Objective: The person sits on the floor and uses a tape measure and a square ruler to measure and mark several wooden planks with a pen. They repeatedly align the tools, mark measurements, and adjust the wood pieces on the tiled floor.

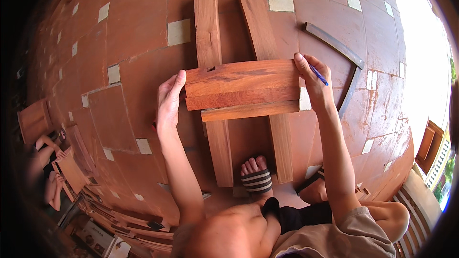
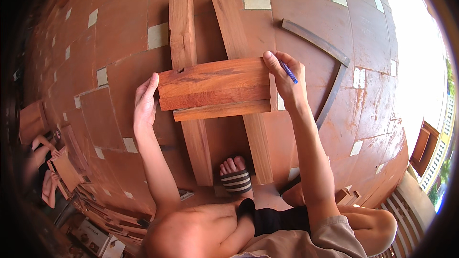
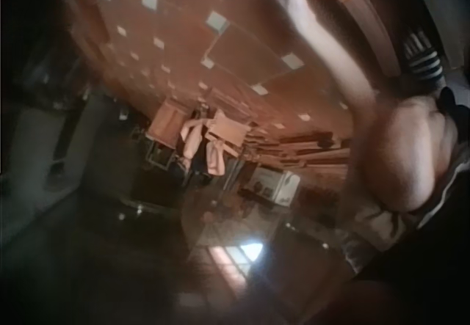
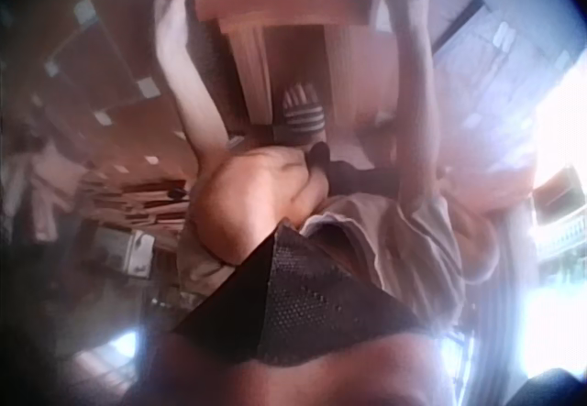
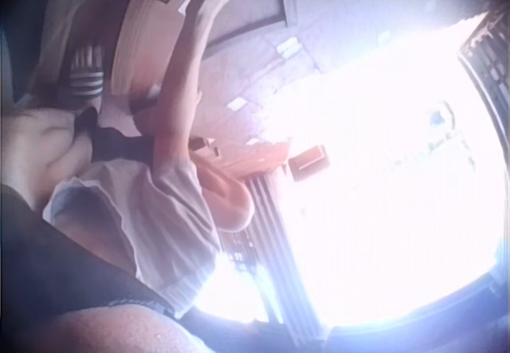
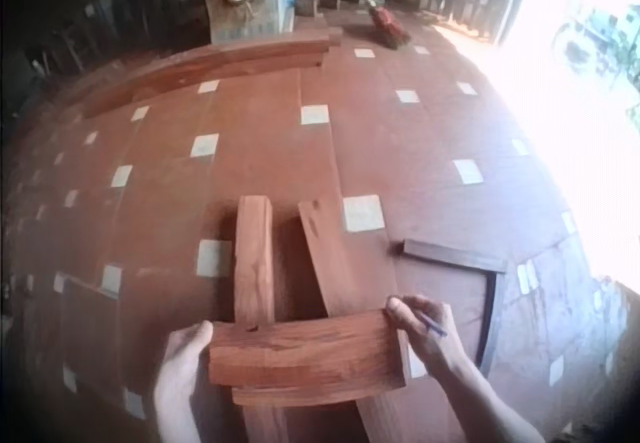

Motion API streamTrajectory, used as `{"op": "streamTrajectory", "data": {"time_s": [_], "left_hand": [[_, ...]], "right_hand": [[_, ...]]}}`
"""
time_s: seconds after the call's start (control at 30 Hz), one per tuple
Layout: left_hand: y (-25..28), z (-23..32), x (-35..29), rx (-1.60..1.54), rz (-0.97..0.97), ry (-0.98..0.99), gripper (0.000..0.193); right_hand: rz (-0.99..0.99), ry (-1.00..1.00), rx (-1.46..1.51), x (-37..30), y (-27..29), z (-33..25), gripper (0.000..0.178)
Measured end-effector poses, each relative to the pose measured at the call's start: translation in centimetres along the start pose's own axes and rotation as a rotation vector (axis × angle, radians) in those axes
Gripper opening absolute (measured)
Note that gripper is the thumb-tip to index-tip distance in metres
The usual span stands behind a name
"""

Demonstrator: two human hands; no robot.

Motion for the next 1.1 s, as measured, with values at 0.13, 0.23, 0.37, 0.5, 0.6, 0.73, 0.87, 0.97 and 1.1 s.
{"op": "streamTrajectory", "data": {"time_s": [0.13, 0.23, 0.37, 0.5, 0.6, 0.73, 0.87, 0.97, 1.1], "left_hand": [[-0.4, -0.2, -0.1, -0.131, -0.037, 0.024, 0.054], [0.0, -1.6, 0.5, -0.187, -0.04, 0.032, 0.058], [0.0, -2.2, 1.2, -0.232, -0.105, 0.072, 0.069], [0.1, -2.6, 2.0, -0.213, -0.14, 0.108, 0.087], [0.1, -2.3, 2.3, -0.166, -0.129, 0.126, 0.097], [0.5, -2.6, 2.3, -0.134, -0.173, 0.13, 0.094], [0.4, -2.6, 2.3, -0.133, -0.171, 0.125, 0.096], [0.3, -2.6, 2.3, -0.124, -0.162, 0.128, 0.098], [0.4, -2.7, 2.3, -0.092, -0.163, 0.11, 0.097]], "right_hand": [[0.045, -0.017, 0.023, -0.4, 0.0, 0.1, 0.057], [0.08, -0.053, -0.025, -0.8, -0.1, 0.1, 0.055], [0.095, -0.09, 0.037, -1.0, -0.1, 0.6, 0.048], [0.117, -0.099, 0.083, -1.1, -0.3, 0.6, 0.045], [0.106, -0.106, 0.11, -1.0, -0.4, 0.9, 0.044], [0.106, -0.121, 0.118, -1.2, -0.2, 0.8, 0.043], [0.11, -0.117, 0.156, -1.1, -0.2, 1.2, 0.042], [0.111, -0.133, 0.201, -1.2, -0.5, 1.0, 0.042], [0.114, -0.125, 0.105, -1.2, -0.3, 0.9, 0.042]]}}
Point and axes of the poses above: each hand's wrist, its own x-axis towards the middle knuckle, its own y-axis out of the back of the hand, z = x × y, the point moved 5 cm from there along x, towards the middle knuckle, and after that the axes turned 7 degrees about z, right-handed, at the moved point
